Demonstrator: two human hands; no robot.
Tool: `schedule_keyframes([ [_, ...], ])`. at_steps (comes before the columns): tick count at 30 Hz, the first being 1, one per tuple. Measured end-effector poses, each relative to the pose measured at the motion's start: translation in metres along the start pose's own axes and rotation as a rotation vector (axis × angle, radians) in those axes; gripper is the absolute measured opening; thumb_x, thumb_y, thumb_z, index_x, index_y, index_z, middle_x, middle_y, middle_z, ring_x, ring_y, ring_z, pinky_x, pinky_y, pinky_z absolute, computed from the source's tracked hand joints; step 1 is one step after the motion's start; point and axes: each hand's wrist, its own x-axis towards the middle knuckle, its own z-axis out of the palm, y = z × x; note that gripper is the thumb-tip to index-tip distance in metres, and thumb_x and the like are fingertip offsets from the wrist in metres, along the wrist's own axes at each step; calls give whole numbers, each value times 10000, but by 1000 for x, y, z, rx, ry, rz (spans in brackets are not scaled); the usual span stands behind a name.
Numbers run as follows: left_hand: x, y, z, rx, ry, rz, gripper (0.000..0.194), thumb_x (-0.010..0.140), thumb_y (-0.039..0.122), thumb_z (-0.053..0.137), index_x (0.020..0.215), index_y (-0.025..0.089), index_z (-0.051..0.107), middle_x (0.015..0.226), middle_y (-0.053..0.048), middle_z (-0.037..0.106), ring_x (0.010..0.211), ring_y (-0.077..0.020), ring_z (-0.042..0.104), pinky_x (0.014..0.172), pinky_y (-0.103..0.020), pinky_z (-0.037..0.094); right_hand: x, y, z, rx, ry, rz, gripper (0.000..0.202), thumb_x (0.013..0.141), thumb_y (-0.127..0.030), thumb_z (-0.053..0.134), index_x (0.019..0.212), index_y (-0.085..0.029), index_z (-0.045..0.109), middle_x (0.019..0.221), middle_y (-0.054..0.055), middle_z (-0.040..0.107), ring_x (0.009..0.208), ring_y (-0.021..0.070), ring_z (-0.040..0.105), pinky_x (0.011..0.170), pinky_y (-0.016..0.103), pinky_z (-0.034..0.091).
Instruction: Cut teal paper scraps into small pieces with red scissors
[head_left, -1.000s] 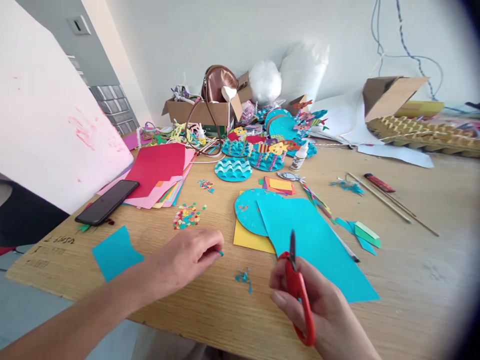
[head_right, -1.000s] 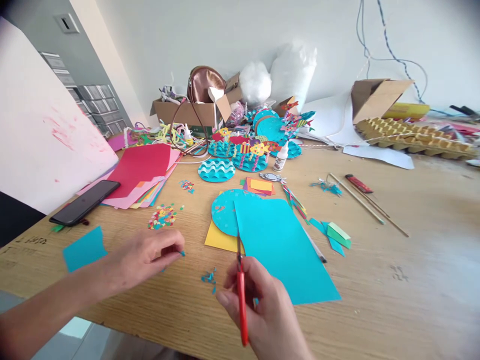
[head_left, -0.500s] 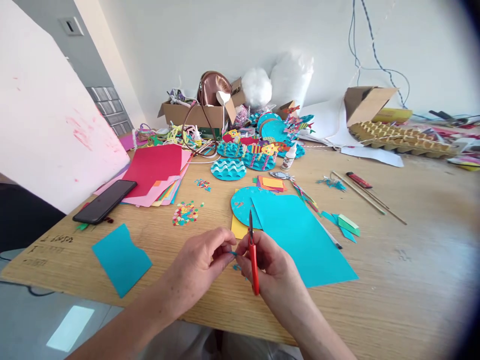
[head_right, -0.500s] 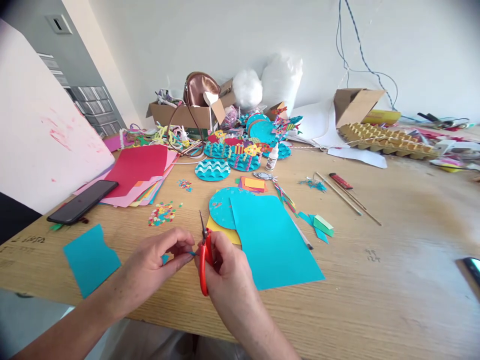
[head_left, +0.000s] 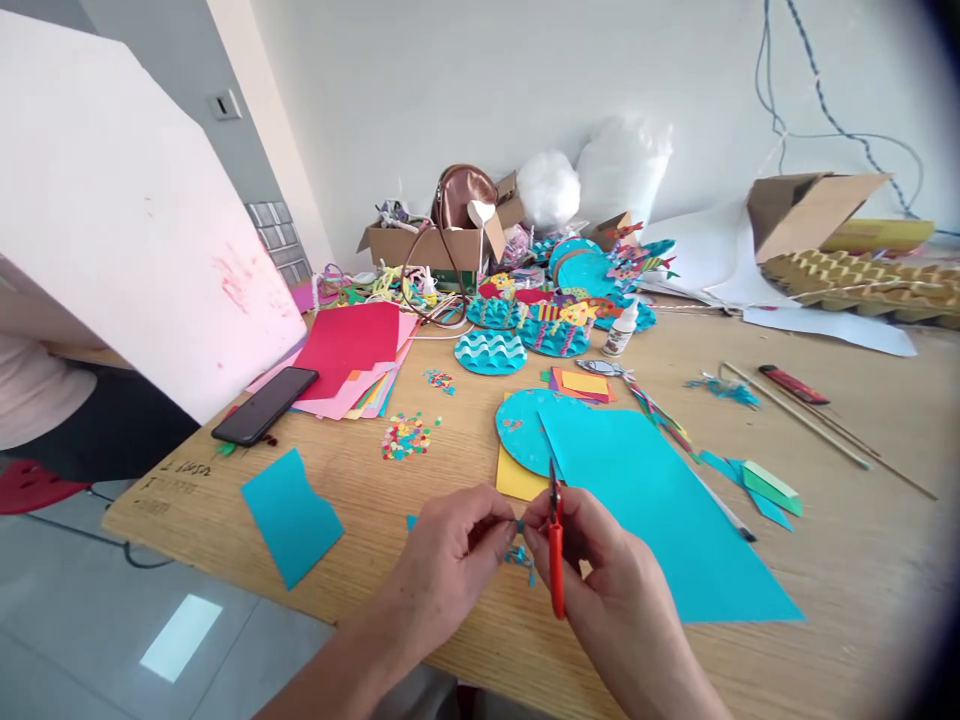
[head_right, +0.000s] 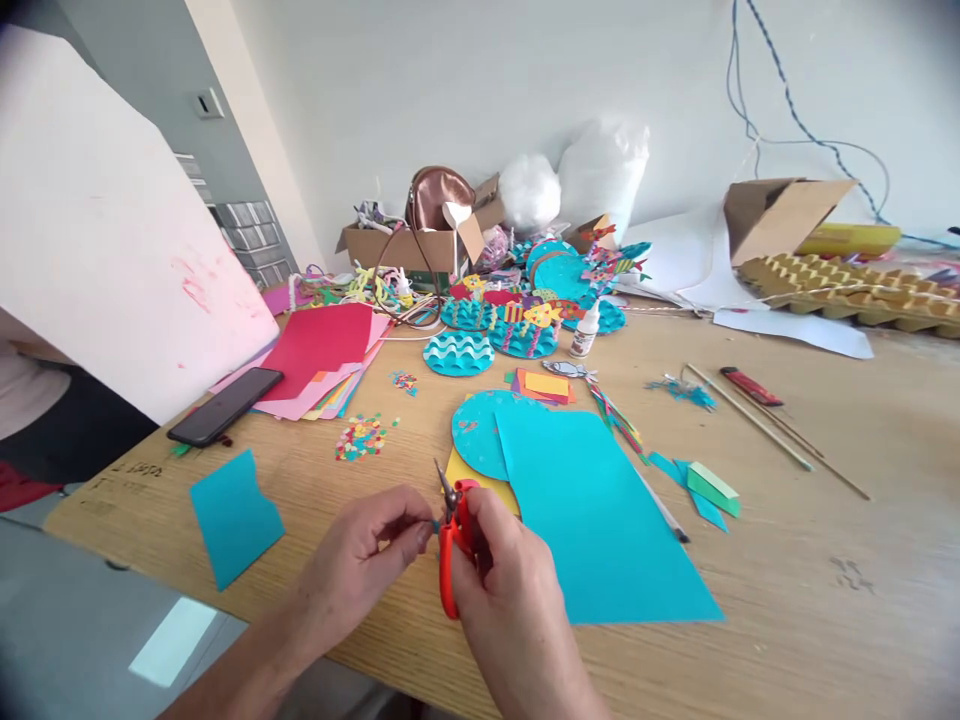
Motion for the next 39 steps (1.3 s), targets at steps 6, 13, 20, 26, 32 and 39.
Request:
schedule_keyframes([
  [6,0,4,6,-7,35,22,162,799,145,480,651,174,539,579,41,476,555,-103,436,527,-197,310,0,8,-1,28,15,1,56,784,-271,465,749,-229,469,642,-3,582,534,147,549,496,244,435],
  [13,1,4,11,46,19,46,177,825,147,466,744,182,619,723,-20,636,667,-148,543,605,-228,377,-4,20,-1,63,28,2,69,813,-289,497,773,-232,494,666,-9,575,554,141,528,490,234,414],
  [20,1,3,12,-60,43,30,170,811,153,476,680,176,583,604,20,525,579,-116,457,537,-217,334,-2,17,-1,86,20,43,77,823,-288,503,782,-225,488,692,-2,570,568,139,511,510,244,402],
  [26,3,-10,9,-435,97,-75,169,828,271,514,687,179,513,572,52,454,524,-97,430,503,-204,352,-4,-3,-8,76,2,52,153,835,-343,465,754,-214,444,650,-17,506,534,121,450,491,231,377],
  [32,-2,-5,13,-660,208,-83,150,837,276,548,723,178,553,595,45,516,545,-88,465,538,-196,388,-18,-5,-6,-19,-132,-16,210,858,-332,380,681,-222,409,564,-39,433,492,118,373,450,222,302],
  [39,-4,2,22,-719,258,-61,150,813,286,581,711,178,564,583,37,531,552,-94,477,535,-196,408,-26,-3,-2,-136,-119,7,193,813,-317,394,643,-234,355,538,-25,458,471,130,399,449,229,289],
])
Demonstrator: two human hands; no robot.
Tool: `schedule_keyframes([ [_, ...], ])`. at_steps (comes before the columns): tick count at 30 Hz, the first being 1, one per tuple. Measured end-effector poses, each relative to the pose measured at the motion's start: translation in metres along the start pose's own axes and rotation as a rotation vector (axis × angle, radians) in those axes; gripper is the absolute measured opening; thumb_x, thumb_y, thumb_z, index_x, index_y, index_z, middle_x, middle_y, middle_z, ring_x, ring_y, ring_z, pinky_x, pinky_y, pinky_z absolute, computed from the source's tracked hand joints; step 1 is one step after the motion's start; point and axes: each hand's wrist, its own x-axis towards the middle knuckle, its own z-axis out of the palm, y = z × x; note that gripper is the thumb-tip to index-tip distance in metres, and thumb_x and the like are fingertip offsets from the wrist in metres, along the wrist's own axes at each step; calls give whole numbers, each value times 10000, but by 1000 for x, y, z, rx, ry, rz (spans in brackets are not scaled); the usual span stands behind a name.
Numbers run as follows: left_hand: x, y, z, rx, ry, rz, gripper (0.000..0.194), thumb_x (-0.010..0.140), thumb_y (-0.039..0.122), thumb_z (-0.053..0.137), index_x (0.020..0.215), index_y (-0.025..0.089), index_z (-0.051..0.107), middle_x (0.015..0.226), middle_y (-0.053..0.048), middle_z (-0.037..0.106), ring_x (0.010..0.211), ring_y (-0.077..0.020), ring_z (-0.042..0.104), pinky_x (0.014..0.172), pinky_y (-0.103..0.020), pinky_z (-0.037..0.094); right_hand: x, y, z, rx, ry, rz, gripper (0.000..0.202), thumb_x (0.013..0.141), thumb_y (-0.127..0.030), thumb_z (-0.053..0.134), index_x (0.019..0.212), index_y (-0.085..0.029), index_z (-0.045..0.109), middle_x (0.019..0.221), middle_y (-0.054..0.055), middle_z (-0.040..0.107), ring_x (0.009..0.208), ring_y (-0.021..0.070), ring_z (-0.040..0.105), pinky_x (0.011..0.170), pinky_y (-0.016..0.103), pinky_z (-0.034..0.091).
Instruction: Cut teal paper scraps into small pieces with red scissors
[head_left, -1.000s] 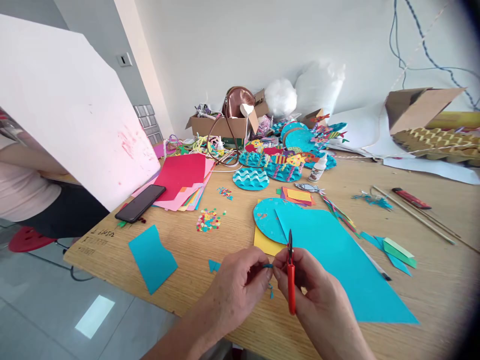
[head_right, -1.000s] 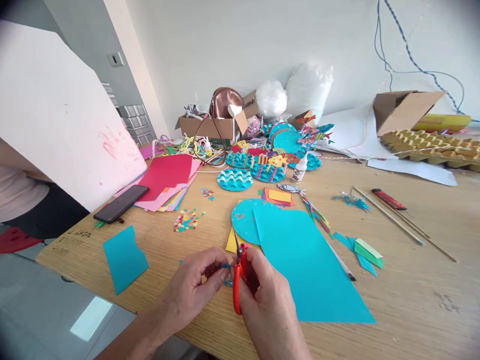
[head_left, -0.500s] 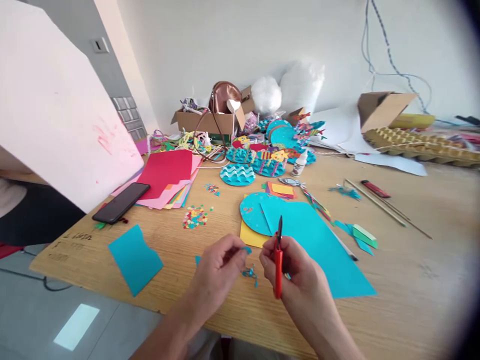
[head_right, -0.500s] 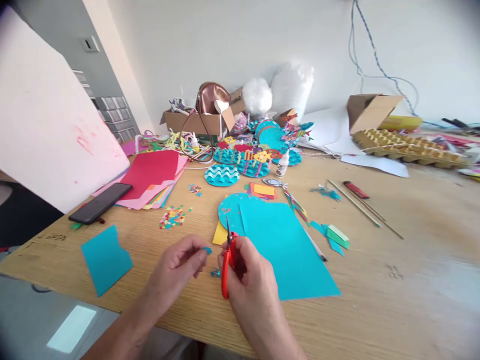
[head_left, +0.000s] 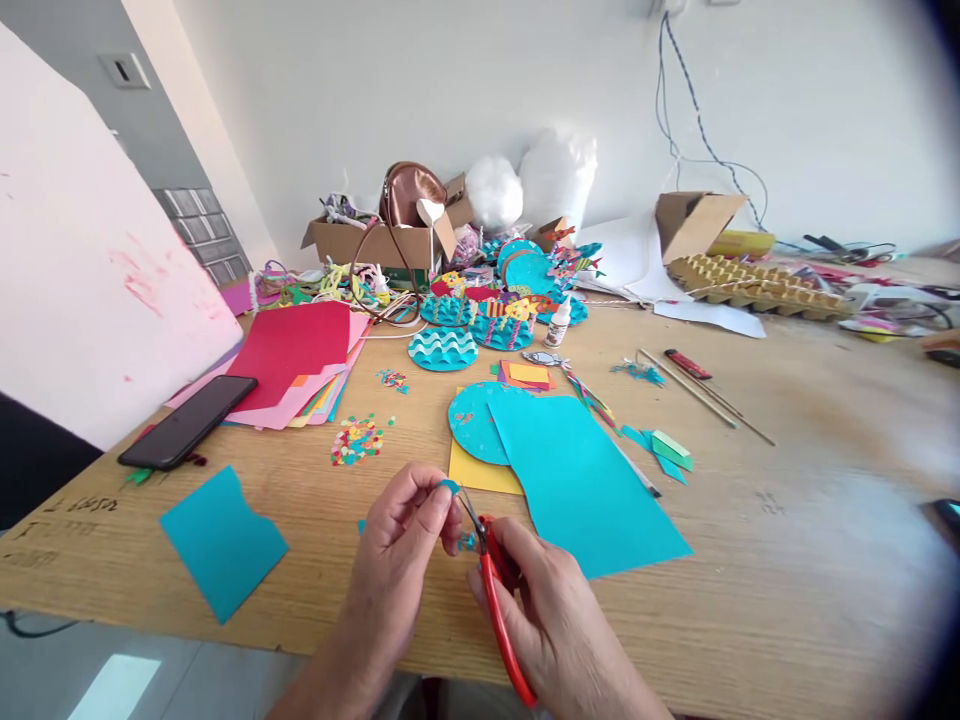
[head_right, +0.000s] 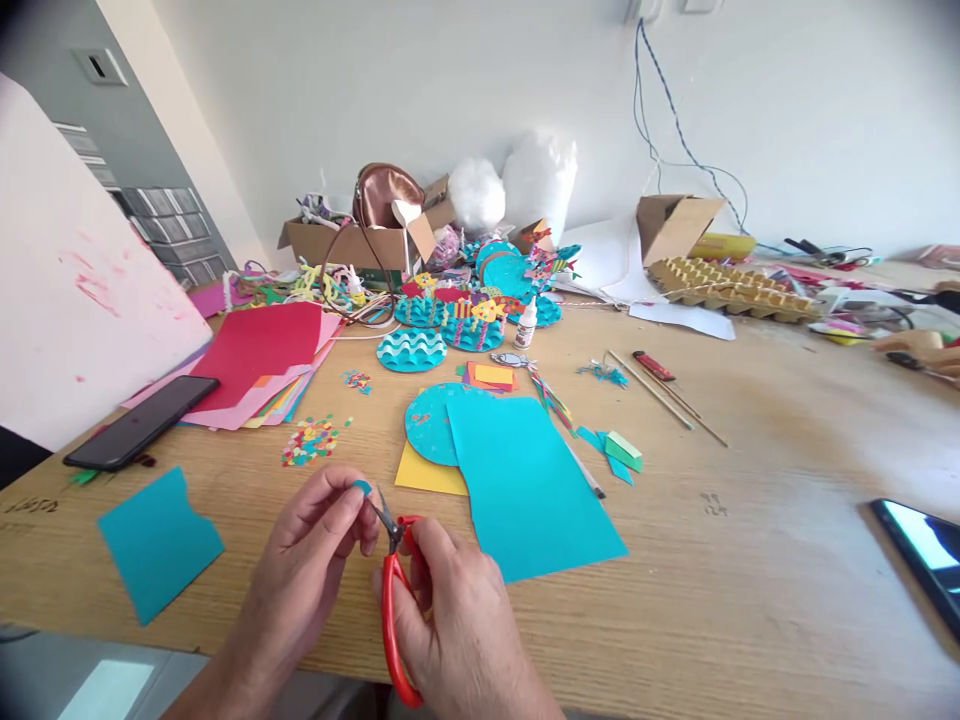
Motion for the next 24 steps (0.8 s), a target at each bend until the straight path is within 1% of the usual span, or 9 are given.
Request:
schedule_keyframes([
  [8,-4,-5,4,28,0,14,123,822,278,573,747,182,569,603,37,538,566,-96,493,559,-188,427,1,-4,1,-18,5,0,156,817,-296,384,691,-218,433,557,-6,515,481,139,437,463,232,302],
  [12,-6,-8,5,77,14,12,139,831,301,561,752,187,573,640,33,524,607,-105,486,571,-185,421,1,-4,2,-17,10,2,131,798,-276,395,677,-225,400,555,-8,506,487,141,439,469,232,309],
  [15,-6,-10,5,104,17,7,153,836,318,554,753,190,571,652,29,525,617,-111,483,575,-189,418,1,-5,1,-14,17,1,147,800,-282,393,664,-230,374,550,-11,498,483,138,435,463,230,307],
  [20,-6,-11,4,114,4,22,145,839,315,549,765,193,573,650,32,520,613,-112,478,575,-189,414,2,-5,1,-6,24,9,178,815,-293,393,649,-228,381,543,-15,484,480,132,426,460,226,303],
  [24,-6,-10,3,141,-9,32,139,848,286,536,756,188,570,646,33,510,608,-106,473,563,-182,404,1,-2,1,7,13,-6,167,815,-272,398,655,-223,395,551,-19,478,481,126,415,465,224,300],
])
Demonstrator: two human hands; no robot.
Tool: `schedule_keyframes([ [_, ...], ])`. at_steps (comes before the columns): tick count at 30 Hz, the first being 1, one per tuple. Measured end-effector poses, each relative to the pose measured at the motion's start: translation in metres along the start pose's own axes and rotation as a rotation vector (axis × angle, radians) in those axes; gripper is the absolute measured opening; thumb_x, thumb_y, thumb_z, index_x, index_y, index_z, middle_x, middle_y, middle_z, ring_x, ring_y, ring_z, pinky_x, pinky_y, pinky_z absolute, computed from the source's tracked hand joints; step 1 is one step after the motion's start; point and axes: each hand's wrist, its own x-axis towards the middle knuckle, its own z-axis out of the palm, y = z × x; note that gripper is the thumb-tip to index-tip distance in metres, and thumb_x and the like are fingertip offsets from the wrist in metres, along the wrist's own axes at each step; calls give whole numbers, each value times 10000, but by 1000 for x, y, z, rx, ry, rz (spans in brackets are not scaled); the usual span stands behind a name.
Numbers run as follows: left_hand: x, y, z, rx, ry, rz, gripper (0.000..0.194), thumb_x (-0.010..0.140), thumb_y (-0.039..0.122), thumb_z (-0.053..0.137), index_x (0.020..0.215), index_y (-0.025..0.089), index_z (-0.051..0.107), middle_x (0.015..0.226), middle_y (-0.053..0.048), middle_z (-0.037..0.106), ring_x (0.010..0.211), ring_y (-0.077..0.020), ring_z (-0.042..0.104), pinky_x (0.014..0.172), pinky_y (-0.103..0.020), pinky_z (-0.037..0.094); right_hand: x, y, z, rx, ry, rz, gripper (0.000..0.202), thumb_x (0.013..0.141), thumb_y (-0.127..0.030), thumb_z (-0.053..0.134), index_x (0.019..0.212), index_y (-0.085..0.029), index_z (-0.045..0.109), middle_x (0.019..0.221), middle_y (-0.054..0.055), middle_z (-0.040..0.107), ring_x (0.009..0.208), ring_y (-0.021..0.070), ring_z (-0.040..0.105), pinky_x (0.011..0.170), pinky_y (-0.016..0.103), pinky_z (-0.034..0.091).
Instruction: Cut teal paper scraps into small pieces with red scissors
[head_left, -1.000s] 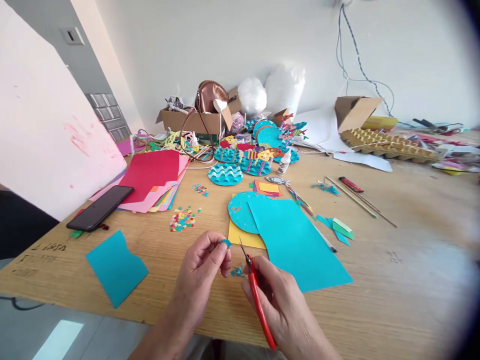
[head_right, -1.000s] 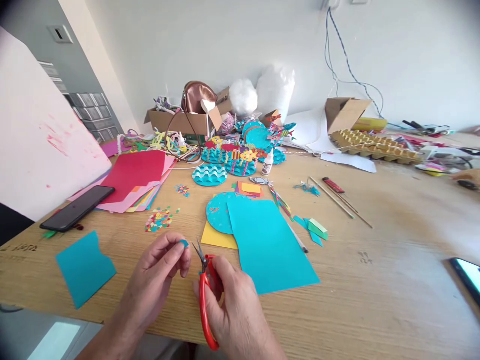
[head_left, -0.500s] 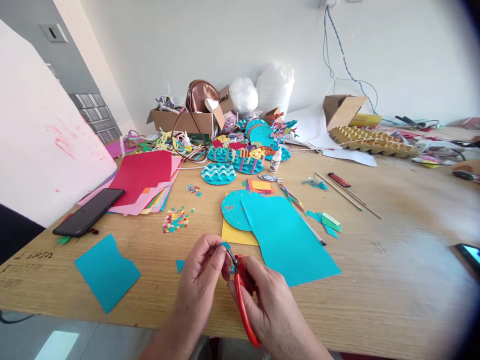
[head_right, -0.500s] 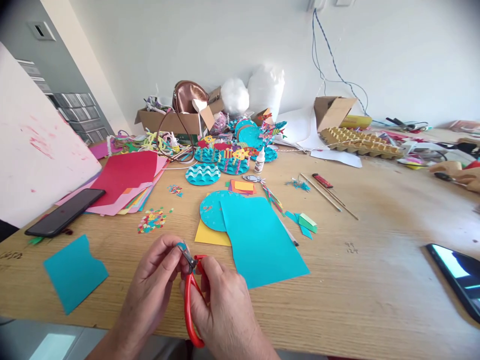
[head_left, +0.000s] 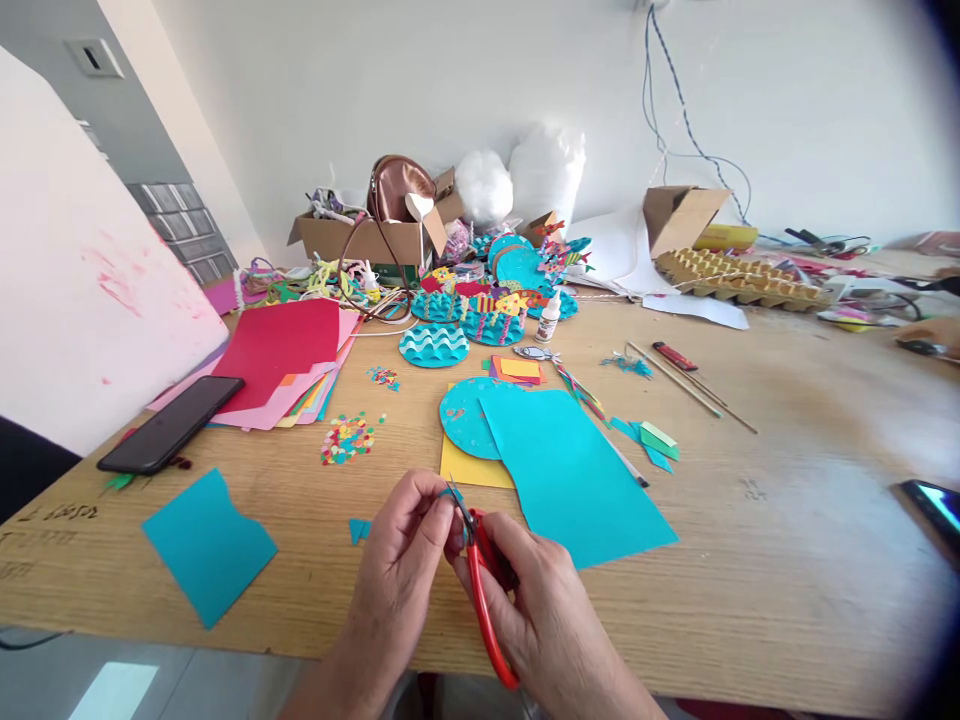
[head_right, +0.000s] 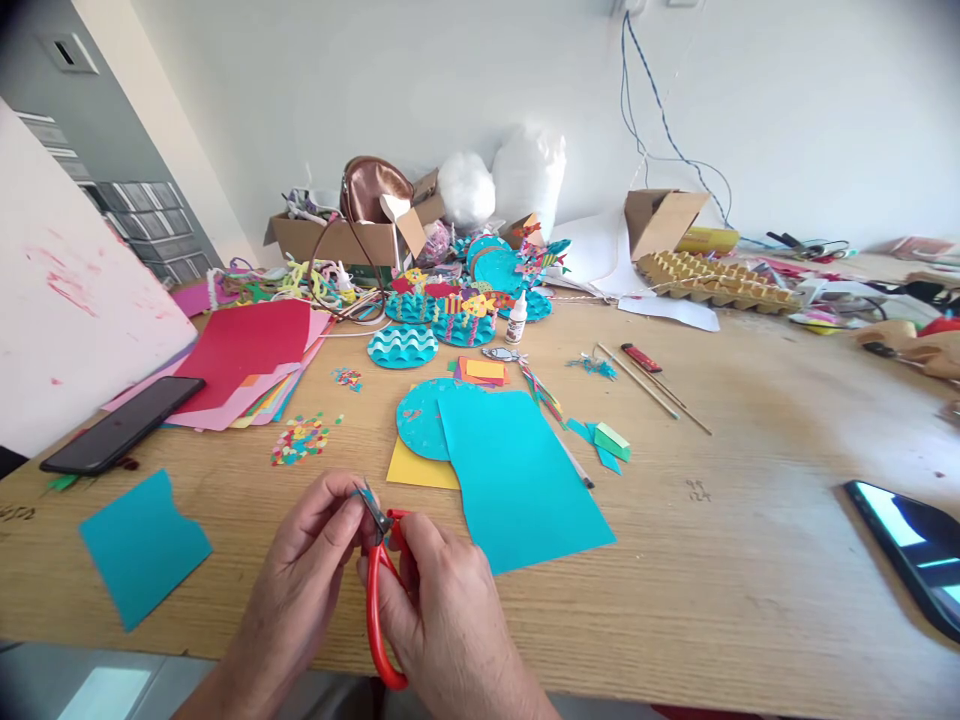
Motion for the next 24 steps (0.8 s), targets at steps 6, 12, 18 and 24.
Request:
schedule_keyframes([
  [6,-1,3,-3,5,-46,-3,145,865,260,516,747,189,561,646,33,526,606,-101,492,562,-178,411,-3,3,0,13,5,-29,175,824,-259,408,654,-218,400,553,-29,461,477,116,403,464,222,282],
  [12,-1,4,-4,14,-76,8,146,872,244,507,750,186,563,630,34,534,592,-96,503,557,-176,421,-5,3,0,26,7,-43,183,839,-255,424,662,-210,432,557,-37,458,483,109,400,471,217,277],
  [18,-1,4,-5,25,-67,20,136,879,231,497,767,189,562,621,40,539,586,-89,501,550,-169,426,-6,3,-2,56,11,-69,203,840,-233,452,650,-219,383,545,-58,424,471,96,366,460,202,265],
  [24,-1,3,-6,23,-71,13,137,889,240,491,779,198,561,625,49,535,587,-84,500,554,-167,432,-8,4,-1,60,6,-74,224,851,-247,447,649,-223,353,547,-58,431,467,95,361,458,203,260],
])
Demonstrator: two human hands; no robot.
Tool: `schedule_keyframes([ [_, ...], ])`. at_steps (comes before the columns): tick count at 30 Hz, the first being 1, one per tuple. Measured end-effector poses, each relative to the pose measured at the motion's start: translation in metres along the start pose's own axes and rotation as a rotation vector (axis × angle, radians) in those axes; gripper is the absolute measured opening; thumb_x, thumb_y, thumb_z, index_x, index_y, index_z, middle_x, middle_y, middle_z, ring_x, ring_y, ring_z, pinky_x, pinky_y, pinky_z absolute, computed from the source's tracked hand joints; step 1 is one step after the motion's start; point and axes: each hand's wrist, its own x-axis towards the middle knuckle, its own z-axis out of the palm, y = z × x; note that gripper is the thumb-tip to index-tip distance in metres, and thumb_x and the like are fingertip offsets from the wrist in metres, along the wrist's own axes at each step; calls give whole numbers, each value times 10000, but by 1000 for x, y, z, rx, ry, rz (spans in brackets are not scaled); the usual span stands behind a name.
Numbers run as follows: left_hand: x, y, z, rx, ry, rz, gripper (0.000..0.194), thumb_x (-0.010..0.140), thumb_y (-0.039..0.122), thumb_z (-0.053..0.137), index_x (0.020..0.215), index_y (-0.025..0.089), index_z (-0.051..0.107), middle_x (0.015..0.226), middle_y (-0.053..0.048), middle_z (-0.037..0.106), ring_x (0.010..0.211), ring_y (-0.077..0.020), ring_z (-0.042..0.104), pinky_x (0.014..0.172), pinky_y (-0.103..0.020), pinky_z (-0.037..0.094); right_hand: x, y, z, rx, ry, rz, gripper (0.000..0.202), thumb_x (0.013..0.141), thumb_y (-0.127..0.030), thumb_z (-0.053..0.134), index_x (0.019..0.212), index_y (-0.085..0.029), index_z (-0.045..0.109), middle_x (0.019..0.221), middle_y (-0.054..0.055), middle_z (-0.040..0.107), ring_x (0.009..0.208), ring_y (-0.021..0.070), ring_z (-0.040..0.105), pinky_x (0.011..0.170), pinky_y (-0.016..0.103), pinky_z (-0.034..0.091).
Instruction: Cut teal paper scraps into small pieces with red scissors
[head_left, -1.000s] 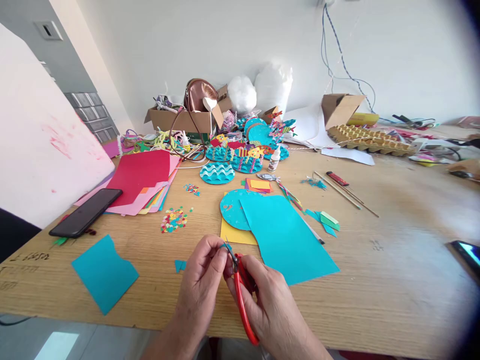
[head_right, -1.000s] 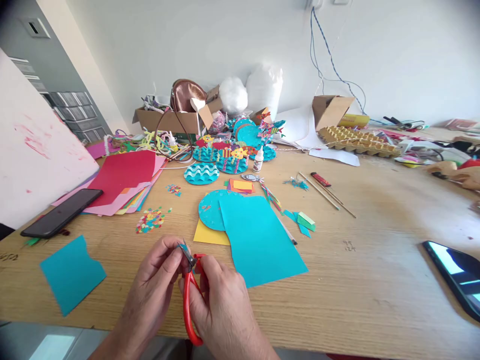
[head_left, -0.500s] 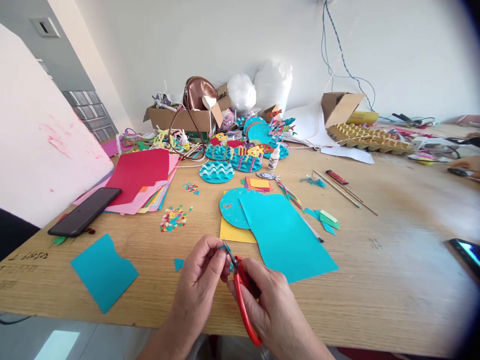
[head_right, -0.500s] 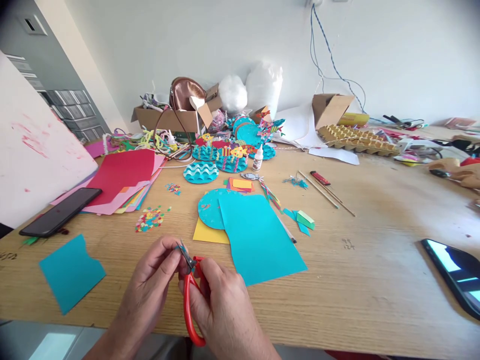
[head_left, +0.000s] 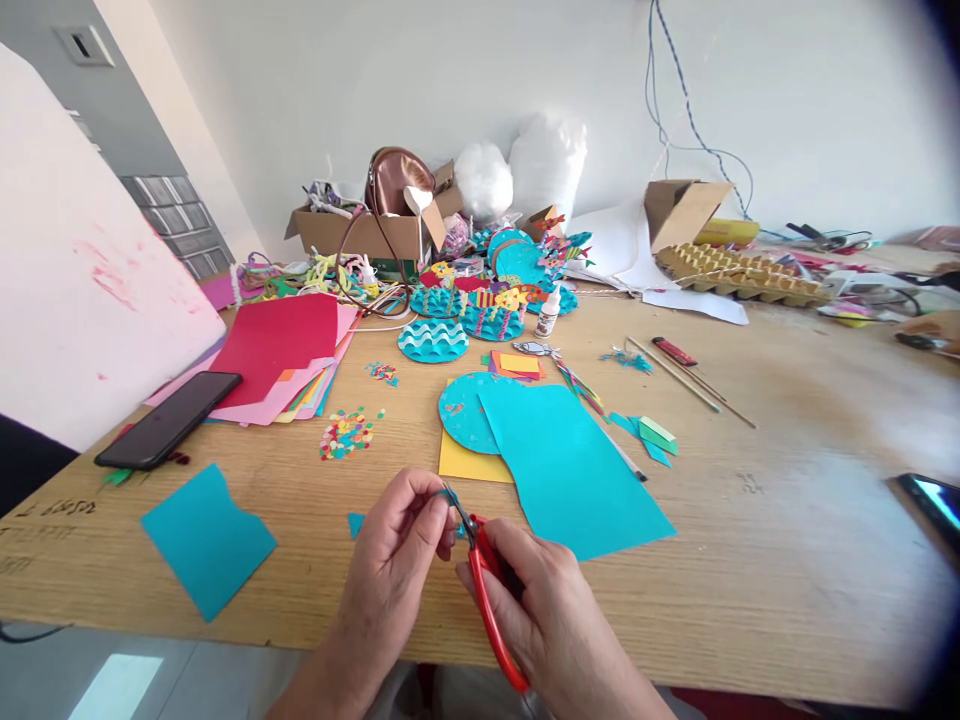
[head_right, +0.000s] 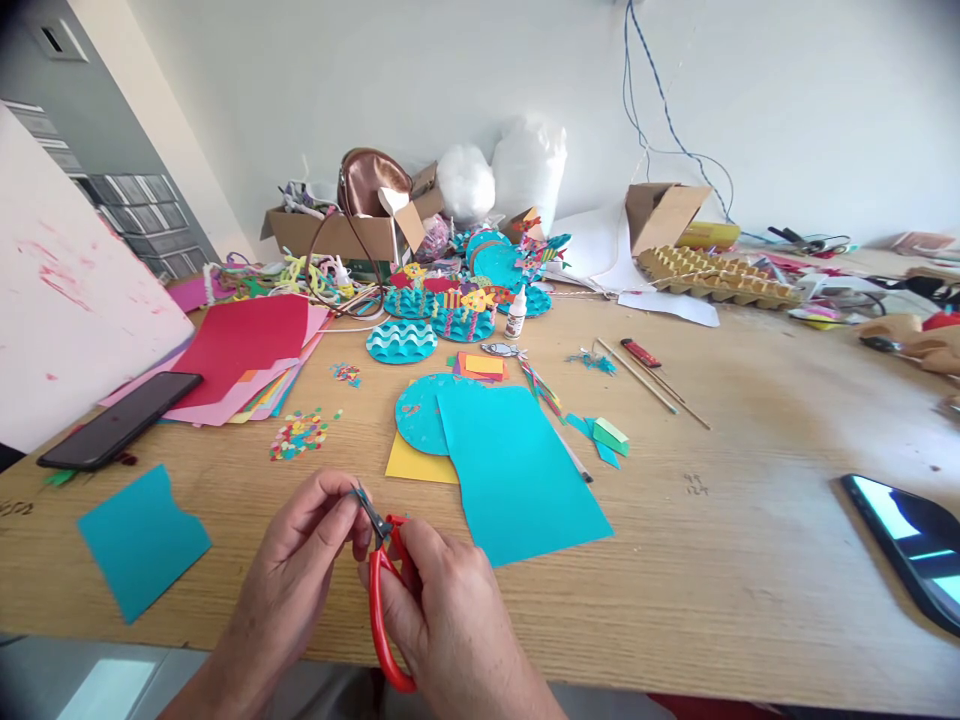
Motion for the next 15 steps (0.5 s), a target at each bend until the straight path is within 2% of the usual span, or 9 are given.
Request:
schedule_keyframes([
  [15,-1,-2,-4,-12,-7,5,132,892,255,497,787,204,559,617,59,528,570,-71,495,557,-155,419,-5,3,-2,-35,-58,57,252,870,-301,415,638,-225,350,543,-50,434,474,105,358,455,217,253],
])
